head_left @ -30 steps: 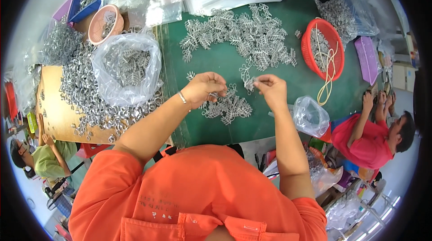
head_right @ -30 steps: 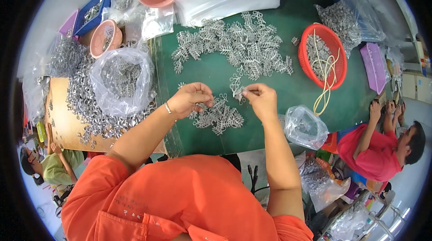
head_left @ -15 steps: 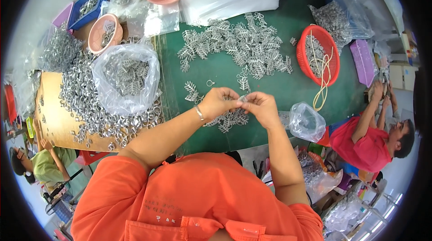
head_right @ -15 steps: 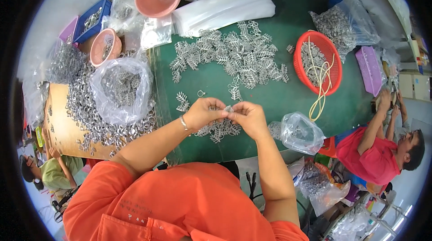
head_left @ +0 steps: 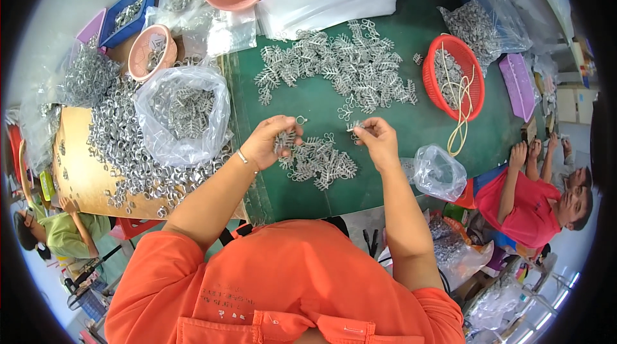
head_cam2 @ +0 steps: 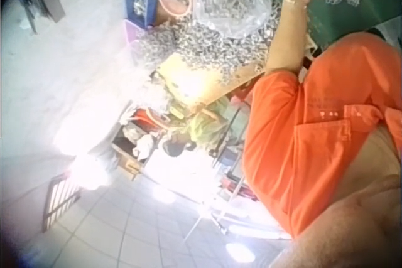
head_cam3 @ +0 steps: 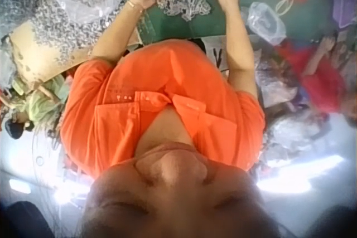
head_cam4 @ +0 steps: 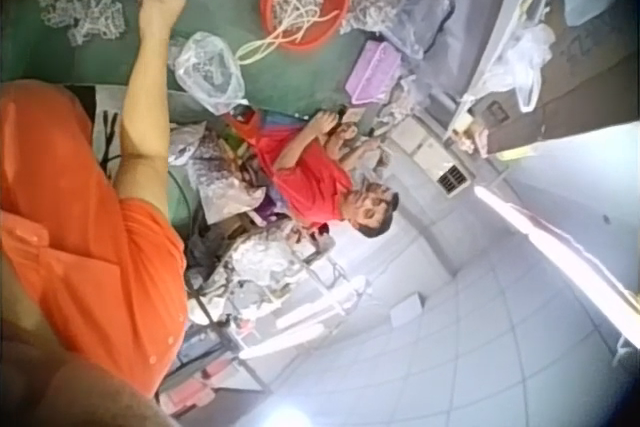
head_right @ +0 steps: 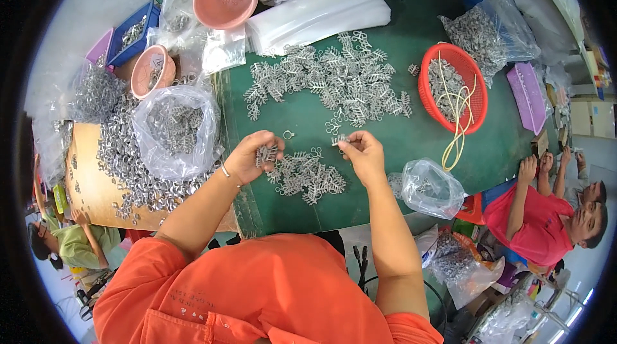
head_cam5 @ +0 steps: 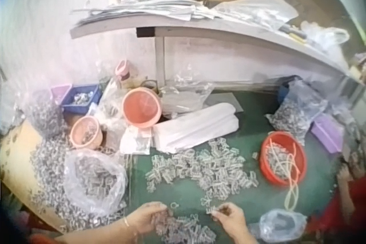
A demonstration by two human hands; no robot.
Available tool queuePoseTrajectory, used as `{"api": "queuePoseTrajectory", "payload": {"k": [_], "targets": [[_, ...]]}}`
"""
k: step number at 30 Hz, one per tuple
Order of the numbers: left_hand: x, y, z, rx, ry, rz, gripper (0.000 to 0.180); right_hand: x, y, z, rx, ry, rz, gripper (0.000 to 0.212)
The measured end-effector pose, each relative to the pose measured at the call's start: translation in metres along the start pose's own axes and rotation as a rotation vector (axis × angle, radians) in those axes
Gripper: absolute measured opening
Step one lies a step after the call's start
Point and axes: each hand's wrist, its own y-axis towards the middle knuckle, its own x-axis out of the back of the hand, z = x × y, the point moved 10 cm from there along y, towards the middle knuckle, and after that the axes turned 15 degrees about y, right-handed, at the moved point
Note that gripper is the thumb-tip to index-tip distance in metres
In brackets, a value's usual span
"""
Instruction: The person sorts small metal pieces on the table by hand and places them into plastic bags.
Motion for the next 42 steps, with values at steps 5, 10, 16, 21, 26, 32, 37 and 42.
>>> {"api": "queuePoseTrajectory", "payload": {"k": [5, 10, 16, 21, 26, 32, 37, 42], "targets": [[-0.03, 0.009, -0.031, -0.39, 1.321, -0.206, 0.013, 0.001, -0.012, 0.012, 0.052, -0.254, 0.038, 0.017], [-0.044, 0.021, -0.019, -0.413, 1.861, -0.221, 0.011, 0.026, -0.003, -0.001, -0.09, -0.342, -0.078, 0.012], [-0.008, 0.009, -0.002, 0.163, 0.828, -0.177, 0.018, 0.033, -0.003, -0.011, -0.09, -0.238, -0.122, 0.014], [-0.02, -0.001, 0.008, 0.122, 0.432, -0.063, 0.017, -0.071, -0.041, 0.024, -0.005, -0.041, 0.258, 0.024], [-0.02, -0.011, 0.009, 0.088, 0.284, -0.002, 0.016, -0.087, -0.045, 0.012, -0.155, 0.131, 0.416, 0.02], [-0.029, -0.026, 0.013, 0.097, 0.056, 0.109, 0.012, -0.092, -0.049, 0.016, -0.171, 0.095, 0.421, 0.014], [-0.034, -0.032, 0.01, 0.05, -0.021, 0.045, 0.016, -0.095, -0.051, 0.035, -0.025, -0.056, 0.294, 0.012], [-0.036, -0.038, 0.009, -0.03, 0.038, 0.033, 0.022, -0.107, -0.057, 0.042, 0.036, -0.08, 0.396, 0.011]]}}
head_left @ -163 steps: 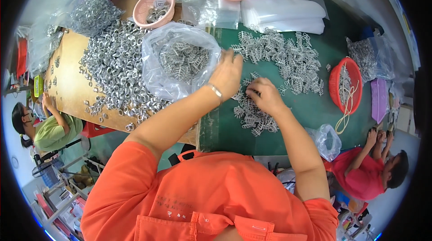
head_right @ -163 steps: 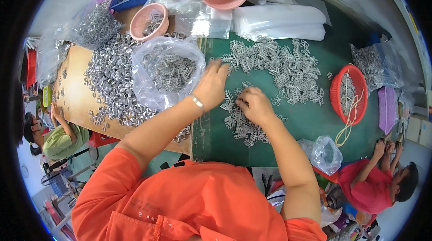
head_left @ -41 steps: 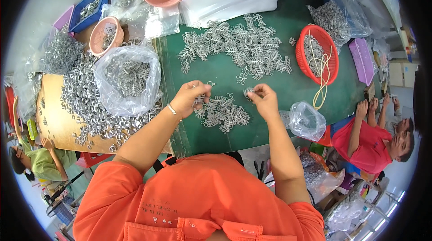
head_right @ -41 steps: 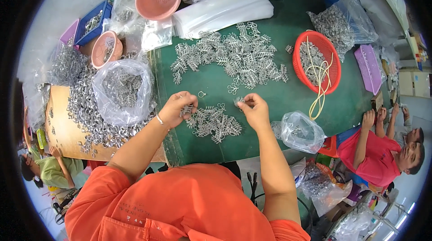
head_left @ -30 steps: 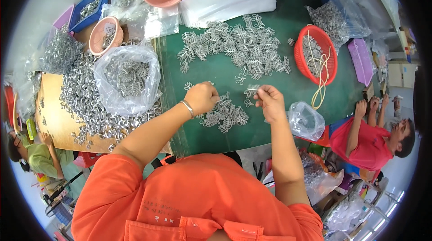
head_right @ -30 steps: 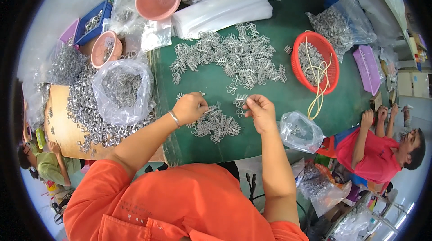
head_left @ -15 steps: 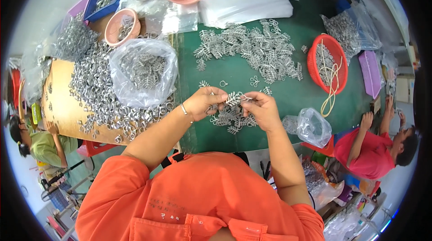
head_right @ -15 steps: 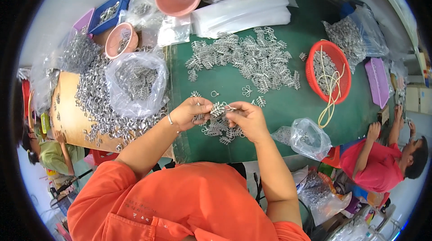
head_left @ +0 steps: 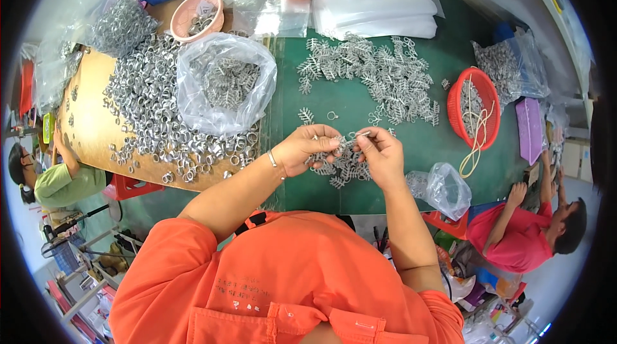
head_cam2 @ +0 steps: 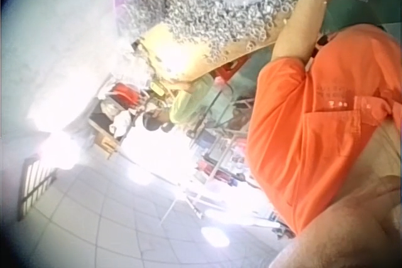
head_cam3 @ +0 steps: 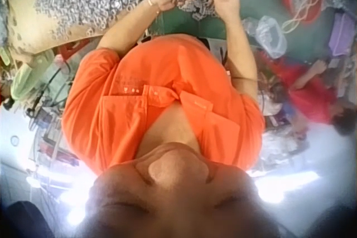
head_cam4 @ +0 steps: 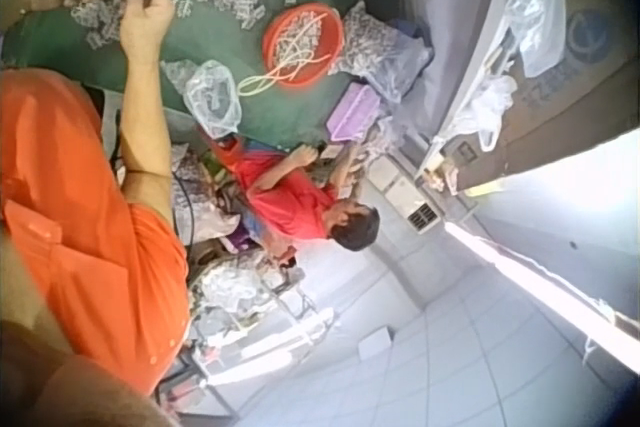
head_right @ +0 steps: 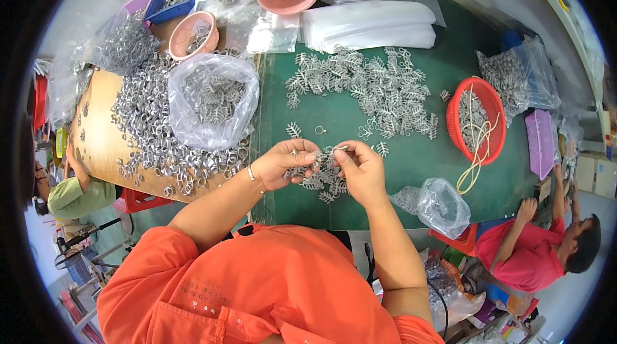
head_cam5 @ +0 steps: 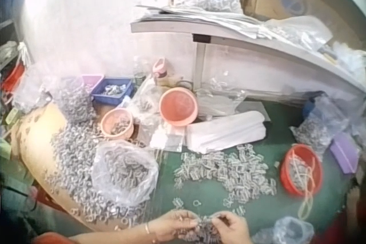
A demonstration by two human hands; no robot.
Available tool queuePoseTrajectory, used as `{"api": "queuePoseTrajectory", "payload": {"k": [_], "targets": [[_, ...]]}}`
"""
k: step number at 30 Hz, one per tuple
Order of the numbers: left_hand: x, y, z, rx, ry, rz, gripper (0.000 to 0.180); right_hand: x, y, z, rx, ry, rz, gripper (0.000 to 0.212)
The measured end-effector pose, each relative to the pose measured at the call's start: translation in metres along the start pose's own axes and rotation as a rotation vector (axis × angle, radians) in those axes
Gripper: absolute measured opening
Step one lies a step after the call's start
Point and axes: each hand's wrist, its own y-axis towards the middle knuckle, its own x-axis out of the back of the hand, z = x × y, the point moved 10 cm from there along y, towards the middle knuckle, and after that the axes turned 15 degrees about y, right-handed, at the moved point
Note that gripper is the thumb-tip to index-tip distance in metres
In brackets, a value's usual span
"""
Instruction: The person sorts small metal pieces on the table by hand and places them into plastic bags.
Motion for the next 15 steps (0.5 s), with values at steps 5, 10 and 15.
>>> {"api": "queuePoseTrajectory", "payload": {"k": [5, 10, 15], "targets": [[0.0, -0.003, 0.001, -0.014, -0.058, 0.044, 0.031, 0.045, 0.001, -0.002, -0.001, -0.02, -0.342, 0.016], [-0.013, -0.011, 0.0, 0.083, -0.298, 0.162, 0.045, 0.09, -0.005, 0.001, 0.211, -0.506, -0.413, 0.028], [0.009, -0.022, -0.022, -0.068, -0.517, 0.039, 0.038, 0.11, -0.02, -0.016, 0.125, -0.429, -0.387, 0.019]]}}
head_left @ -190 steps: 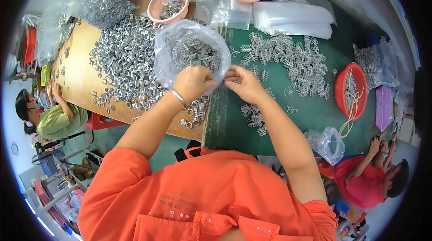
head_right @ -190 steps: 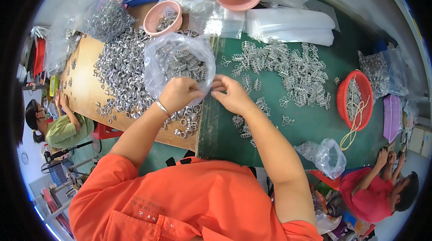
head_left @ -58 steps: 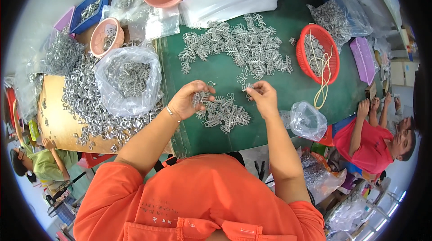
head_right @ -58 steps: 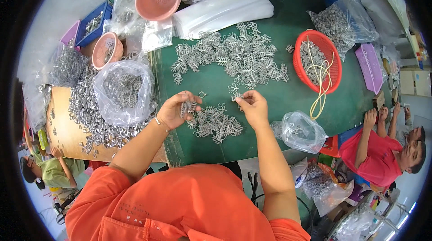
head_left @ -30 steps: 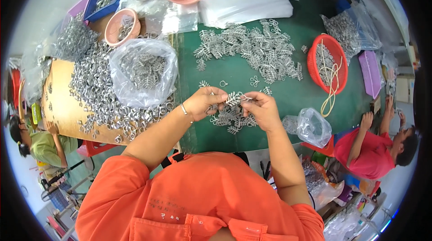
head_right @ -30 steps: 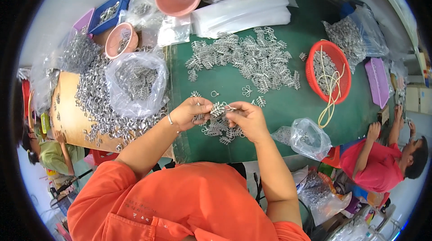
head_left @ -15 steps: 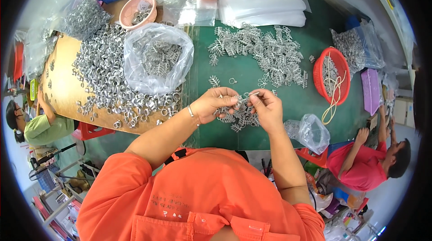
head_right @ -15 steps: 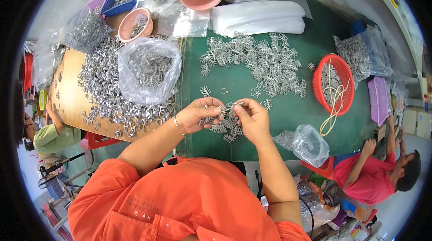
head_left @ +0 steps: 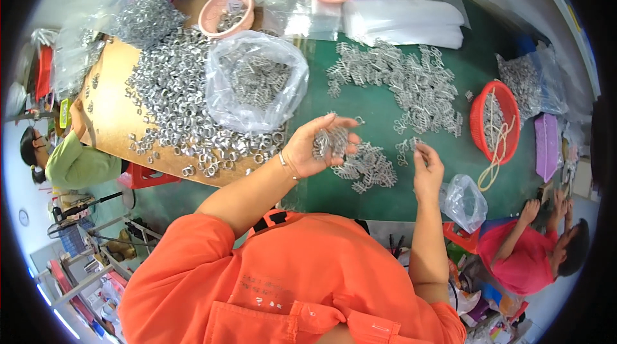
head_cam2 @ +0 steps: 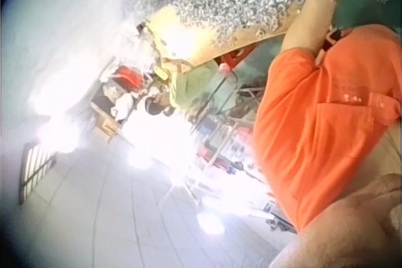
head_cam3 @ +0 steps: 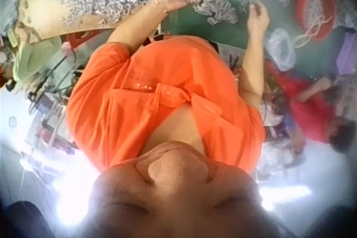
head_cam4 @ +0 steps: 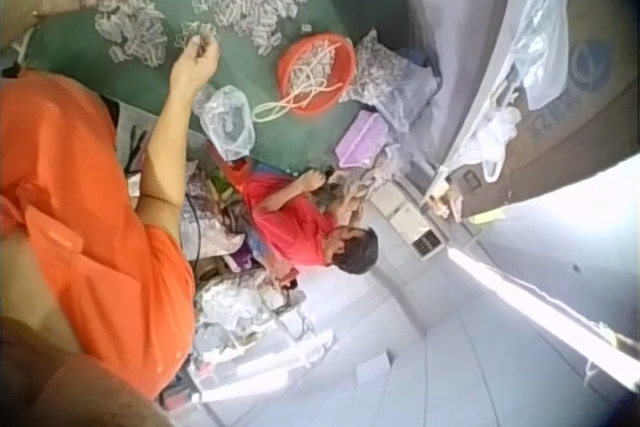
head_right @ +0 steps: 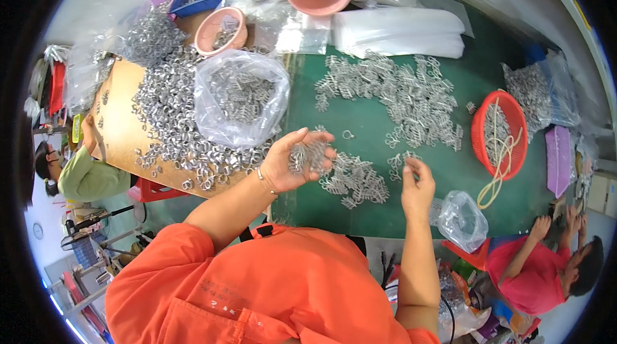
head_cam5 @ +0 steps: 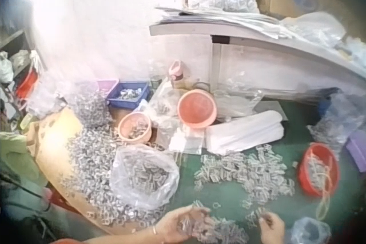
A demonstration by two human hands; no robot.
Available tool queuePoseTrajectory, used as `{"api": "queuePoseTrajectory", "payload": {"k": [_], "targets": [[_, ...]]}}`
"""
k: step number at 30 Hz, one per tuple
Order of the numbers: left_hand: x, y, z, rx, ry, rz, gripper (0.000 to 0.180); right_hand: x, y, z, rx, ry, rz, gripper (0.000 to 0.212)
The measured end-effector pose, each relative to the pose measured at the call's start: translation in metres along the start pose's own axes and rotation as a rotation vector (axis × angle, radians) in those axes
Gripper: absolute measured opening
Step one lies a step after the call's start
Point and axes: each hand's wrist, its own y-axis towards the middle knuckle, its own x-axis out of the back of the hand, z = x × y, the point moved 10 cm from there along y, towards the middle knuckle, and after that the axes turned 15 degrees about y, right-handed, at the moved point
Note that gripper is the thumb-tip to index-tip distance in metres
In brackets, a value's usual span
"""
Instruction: The person sorts small metal pieces on the table by hand and places them into plastic bags.
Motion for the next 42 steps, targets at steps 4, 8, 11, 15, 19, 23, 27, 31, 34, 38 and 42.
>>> {"api": "queuePoseTrajectory", "payload": {"k": [4, 8, 11, 15, 19, 23, 27, 31, 34, 38, 42], "targets": [[0.024, -0.047, -0.129, -0.667, 0.477, -0.336, 0.013, 0.022, -0.011, -0.018, -0.056, 0.009, -0.035, 0.015], [0.04, -0.094, -0.213, -0.89, 1.996, -1.289, 0.02, 0.014, -0.01, -0.02, -0.005, -0.001, -0.011, 0.014], [0.048, -0.107, -0.225, -1.002, 1.951, -1.349, 0.018, -0.043, 0.001, 0.024, 0.167, -0.131, 0.13, 0.011], [-0.005, -0.1, -0.198, -1.243, 1.757, -1.317, 0.011, -0.124, 0.018, 0.048, 0.461, -0.241, 0.248, 0.016], [-0.052, -0.035, -0.114, -1.153, 1.961, -0.566, 0.02, -0.157, 0.03, 0.032, 0.445, -0.507, 0.266, 0.022], [0.01, 0.015, -0.05, -0.665, 2.242, -0.499, 0.036, -0.092, 0.029, 0.027, 0.364, -0.245, 0.059, 0.025], [0.038, 0.038, -0.043, -0.43, 2.024, -0.474, 0.03, -0.048, 0.045, 0.006, 0.236, -0.423, -0.051, 0.025], [0.022, 0.047, -0.039, -0.45, 1.971, -0.437, 0.025, -0.056, 0.045, 0.011, 0.236, -0.56, -0.029, 0.026], [0.01, 0.045, -0.039, -0.462, 1.955, -0.46, 0.024, -0.053, 0.036, 0.014, 0.301, -0.531, 0.039, 0.022], [0.013, 0.043, -0.042, -0.577, 1.711, -0.441, 0.028, -0.041, 0.024, 0.004, 0.266, -0.345, 0.109, 0.018], [-0.021, 0.042, -0.04, -0.851, 2.076, -0.399, 0.03, -0.02, 0.024, -0.017, 0.031, -0.111, 0.056, 0.02]]}}
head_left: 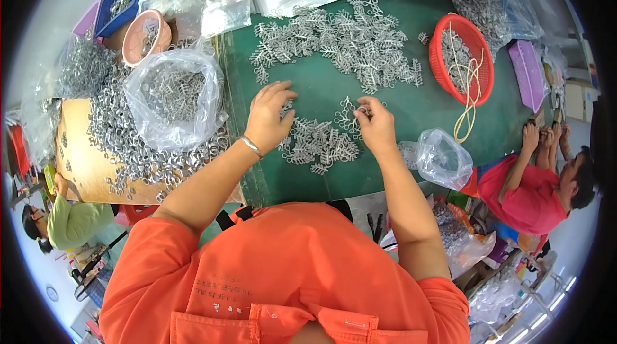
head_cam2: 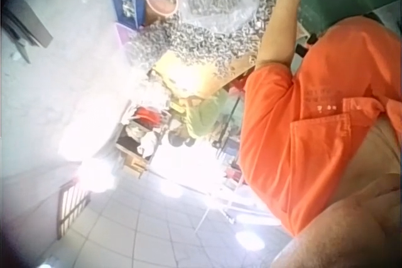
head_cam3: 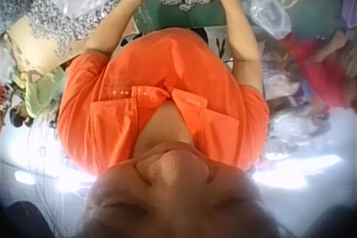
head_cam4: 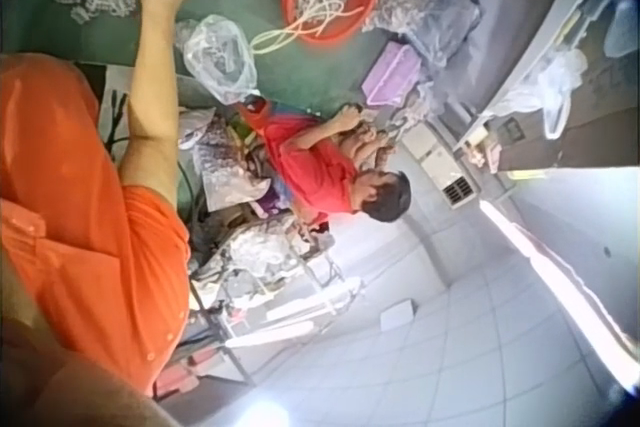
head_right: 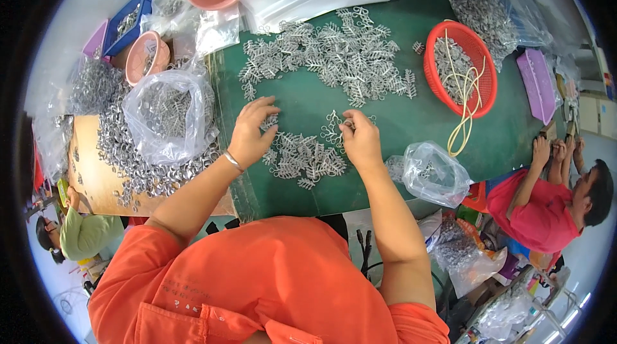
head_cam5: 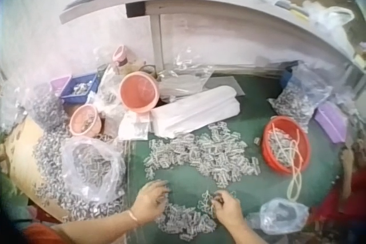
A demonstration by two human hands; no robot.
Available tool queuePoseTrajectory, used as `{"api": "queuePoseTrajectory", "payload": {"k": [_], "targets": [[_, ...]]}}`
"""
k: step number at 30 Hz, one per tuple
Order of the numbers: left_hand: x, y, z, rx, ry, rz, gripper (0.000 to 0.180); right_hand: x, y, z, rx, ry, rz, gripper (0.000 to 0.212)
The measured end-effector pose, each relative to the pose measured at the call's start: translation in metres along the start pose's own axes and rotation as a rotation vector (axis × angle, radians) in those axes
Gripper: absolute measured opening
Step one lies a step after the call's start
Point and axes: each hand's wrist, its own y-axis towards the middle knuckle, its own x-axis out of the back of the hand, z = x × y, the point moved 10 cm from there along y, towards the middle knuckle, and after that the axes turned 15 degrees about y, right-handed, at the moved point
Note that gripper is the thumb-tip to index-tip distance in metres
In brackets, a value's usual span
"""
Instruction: The person sorts small metal pieces on the table by hand and places them into plastic bags.
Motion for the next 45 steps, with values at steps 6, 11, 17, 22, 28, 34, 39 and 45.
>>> {"api": "queuePoseTrajectory", "payload": {"k": [6, 11, 17, 22, 28, 34, 39, 45], "targets": [[-0.049, 0.023, -0.053, -0.131, -0.135, 0.11, 0.03, 0.011, -0.019, -0.036, -0.443, 0.696, -0.069, 0.029], [-0.098, 0.034, -0.075, -0.17, 0.043, 0.276, 0.028, 0.019, -0.032, -0.032, -0.429, 0.82, -0.072, 0.031], [-0.104, 0.034, -0.057, -0.072, -0.073, 0.394, 0.022, 0.071, -0.021, -0.07, -0.236, 0.722, -0.405, 0.029], [-0.1, 0.029, -0.039, 0.145, -0.258, 0.38, 0.022, 0.087, -0.014, -0.003, 0.129, -0.254, -0.445, 0.034], [-0.114, 0.026, -0.031, 0.324, -0.404, 0.494, 0.015, 0.057, -0.011, -0.011, 0.177, -0.272, -0.277, 0.023], [-0.087, 0.04, -0.03, 0.229, -0.247, 0.214, 0.015, 0.08, -0.024, -0.028, -0.027, 0.205, -0.461, 0.018], [-0.115, 0.032, -0.069, -0.034, -0.022, 0.353, 0.029, 0.016, -0.031, 0.002, 0.115, -0.176, 0.049, 0.025], [-0.121, 0.034, -0.063, 0.078, -0.057, 0.554, 0.034, 0.011, -0.045, -0.013, -0.055, -0.312, 0.031, 0.025]]}}
